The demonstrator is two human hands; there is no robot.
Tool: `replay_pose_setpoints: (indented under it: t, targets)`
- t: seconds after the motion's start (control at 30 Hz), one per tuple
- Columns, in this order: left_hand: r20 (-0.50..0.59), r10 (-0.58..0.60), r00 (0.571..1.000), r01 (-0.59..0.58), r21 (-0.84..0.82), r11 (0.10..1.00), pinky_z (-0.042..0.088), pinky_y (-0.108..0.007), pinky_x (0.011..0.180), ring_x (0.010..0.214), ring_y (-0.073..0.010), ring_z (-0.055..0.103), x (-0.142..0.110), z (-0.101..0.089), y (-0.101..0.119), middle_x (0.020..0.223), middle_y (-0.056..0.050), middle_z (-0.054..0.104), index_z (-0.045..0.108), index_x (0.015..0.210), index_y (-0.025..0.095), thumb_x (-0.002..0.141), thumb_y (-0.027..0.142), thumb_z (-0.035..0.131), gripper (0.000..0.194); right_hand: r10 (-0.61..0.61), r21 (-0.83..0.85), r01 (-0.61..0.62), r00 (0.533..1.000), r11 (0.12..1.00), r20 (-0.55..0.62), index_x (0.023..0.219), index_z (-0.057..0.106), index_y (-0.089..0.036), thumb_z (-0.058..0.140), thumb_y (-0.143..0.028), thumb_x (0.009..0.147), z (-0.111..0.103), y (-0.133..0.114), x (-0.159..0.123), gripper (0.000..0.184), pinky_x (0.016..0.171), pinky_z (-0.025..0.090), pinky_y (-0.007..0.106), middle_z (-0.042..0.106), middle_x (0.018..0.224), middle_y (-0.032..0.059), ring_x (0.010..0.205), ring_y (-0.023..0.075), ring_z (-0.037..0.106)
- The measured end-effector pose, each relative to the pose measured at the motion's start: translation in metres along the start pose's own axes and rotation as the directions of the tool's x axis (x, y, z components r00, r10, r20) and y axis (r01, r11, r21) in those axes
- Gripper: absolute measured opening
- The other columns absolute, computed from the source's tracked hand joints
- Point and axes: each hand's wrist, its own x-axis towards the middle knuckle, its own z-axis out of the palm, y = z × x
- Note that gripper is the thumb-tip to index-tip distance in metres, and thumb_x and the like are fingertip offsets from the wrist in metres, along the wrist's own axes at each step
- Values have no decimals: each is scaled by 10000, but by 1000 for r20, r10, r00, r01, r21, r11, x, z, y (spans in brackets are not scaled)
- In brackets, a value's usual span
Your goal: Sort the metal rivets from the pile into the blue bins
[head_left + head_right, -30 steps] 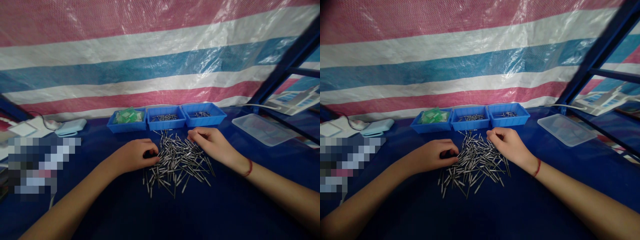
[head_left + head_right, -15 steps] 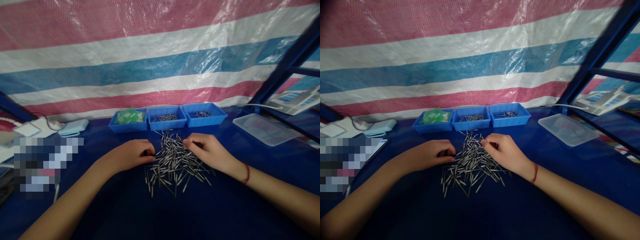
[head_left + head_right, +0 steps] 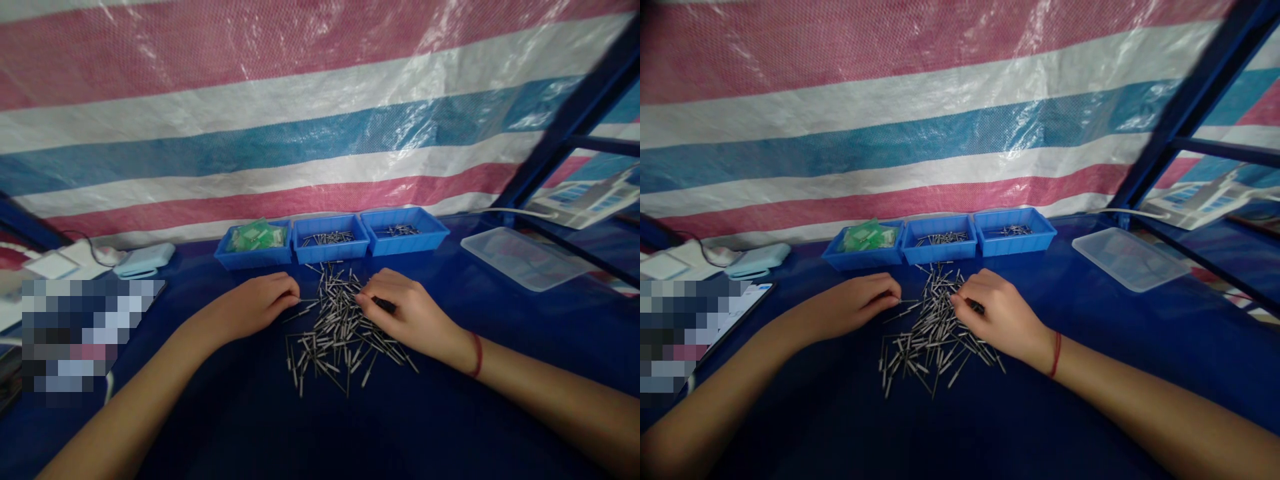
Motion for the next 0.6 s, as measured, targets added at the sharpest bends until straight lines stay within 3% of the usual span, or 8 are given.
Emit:
replay_pose_setpoints:
  t: [0.13, 0.27, 0.4, 0.6]
  targets:
    - [-136, -23, 990, -3, -184, 983, 408, -262, 725, 777, -143, 544, 6, 12, 15, 847, -6, 585, 555, 878, 174, 902, 281, 409, 182, -91, 49, 96, 992, 994, -87, 852, 622, -162, 540, -227, 853, 2, -5, -3, 104, 729, 430, 328, 647, 797, 55, 760, 164, 570]
    - [-229, -31, 973, -42, -308, 950, 409, -250, 680, 730, -132, 533, 11, 37, 37, 811, 0, 572, 531, 882, 177, 914, 282, 399, 172, -30, 212, 71, 981, 975, -193, 924, 614, -160, 596, -206, 824, 3, -14, -6, 112, 729, 460, 297, 667, 844, 50, 794, 149, 592]
    - [-338, -10, 941, -100, -305, 947, 404, -255, 702, 749, -130, 535, 13, 53, 45, 812, -3, 559, 521, 891, 176, 917, 258, 410, 140, 26, 312, 46, 974, 949, -224, 845, 624, -153, 587, -176, 830, 5, -19, -6, 46, 692, 464, 271, 653, 766, 31, 724, 122, 592]
    - [-382, 29, 924, -131, -243, 961, 408, -287, 746, 798, -145, 561, 13, 55, 44, 845, -15, 588, 539, 939, 182, 894, 244, 465, 106, 95, 358, -15, 974, 933, -208, 814, 625, -159, 578, -174, 830, 8, -16, -8, 51, 646, 461, 269, 639, 740, 24, 694, 119, 577]
